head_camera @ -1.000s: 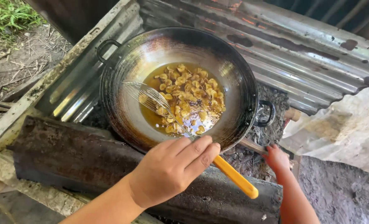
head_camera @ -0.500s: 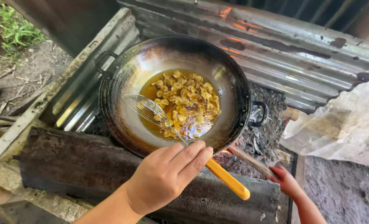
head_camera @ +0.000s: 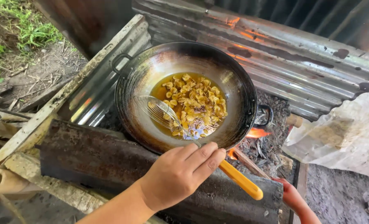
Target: The person fries banana slices in a wok over an open fire, stirring them with a skimmer and a wooden stick. They then use the skimmer to lift the fried banana chips out of the hot oil.
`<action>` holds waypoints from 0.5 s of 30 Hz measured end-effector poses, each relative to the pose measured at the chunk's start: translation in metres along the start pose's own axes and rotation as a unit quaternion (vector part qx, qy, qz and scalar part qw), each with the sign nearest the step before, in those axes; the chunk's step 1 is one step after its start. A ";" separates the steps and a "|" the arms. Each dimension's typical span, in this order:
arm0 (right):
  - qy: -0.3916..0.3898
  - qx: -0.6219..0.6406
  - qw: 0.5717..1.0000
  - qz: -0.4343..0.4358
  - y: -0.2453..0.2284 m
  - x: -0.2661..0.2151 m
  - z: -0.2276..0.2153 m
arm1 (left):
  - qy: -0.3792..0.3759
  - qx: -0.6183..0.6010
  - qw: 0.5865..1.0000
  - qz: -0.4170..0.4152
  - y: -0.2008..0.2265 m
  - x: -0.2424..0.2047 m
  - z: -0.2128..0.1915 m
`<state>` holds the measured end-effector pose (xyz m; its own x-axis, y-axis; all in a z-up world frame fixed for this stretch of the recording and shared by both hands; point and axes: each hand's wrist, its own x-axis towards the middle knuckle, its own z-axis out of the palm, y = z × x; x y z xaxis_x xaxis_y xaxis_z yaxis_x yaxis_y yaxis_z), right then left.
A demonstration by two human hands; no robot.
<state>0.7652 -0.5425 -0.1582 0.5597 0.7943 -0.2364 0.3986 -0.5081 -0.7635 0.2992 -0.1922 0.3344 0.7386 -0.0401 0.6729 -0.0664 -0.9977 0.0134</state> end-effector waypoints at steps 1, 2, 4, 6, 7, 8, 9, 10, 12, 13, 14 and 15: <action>-0.001 -0.022 0.999 -0.039 -0.004 -0.002 -0.006 | -0.004 -0.001 1.000 -0.001 0.001 0.000 -0.002; 0.003 -0.040 0.996 -0.078 -0.009 -0.004 -0.008 | -0.009 -0.003 1.000 0.003 0.000 0.002 -0.004; 0.015 -0.079 0.997 -0.022 -0.007 -0.016 -0.025 | -0.011 0.003 1.000 0.007 0.003 0.000 -0.005; 0.024 -0.119 0.992 0.035 -0.010 -0.029 -0.049 | -0.013 0.010 1.000 0.007 0.005 0.000 -0.007; 0.010 -0.116 0.991 0.074 -0.012 -0.038 -0.063 | -0.013 0.005 1.000 0.008 0.006 0.000 -0.009; -0.004 -0.114 0.987 0.112 -0.015 -0.046 -0.079 | -0.013 0.001 1.000 0.008 0.007 0.000 -0.010; -0.005 -0.114 0.987 0.113 -0.004 -0.055 -0.094 | -0.012 0.000 1.000 0.007 0.007 -0.001 -0.011; -0.038 -0.090 0.981 0.170 0.007 -0.063 -0.110 | -0.013 -0.001 1.000 0.006 0.007 -0.002 -0.011; -0.071 -0.067 0.969 0.226 0.037 -0.079 -0.138 | -0.012 -0.004 1.000 0.004 0.006 -0.003 -0.010; -0.083 -0.055 0.967 0.236 0.058 -0.086 -0.151 | -0.013 -0.005 1.000 0.003 0.005 -0.004 -0.010; -0.095 -0.042 0.963 0.247 0.079 -0.095 -0.162 | -0.015 -0.008 1.000 0.002 0.005 -0.005 -0.010; -0.094 -0.042 0.963 0.248 0.092 -0.103 -0.174 | -0.015 -0.010 1.000 0.003 0.006 -0.006 -0.011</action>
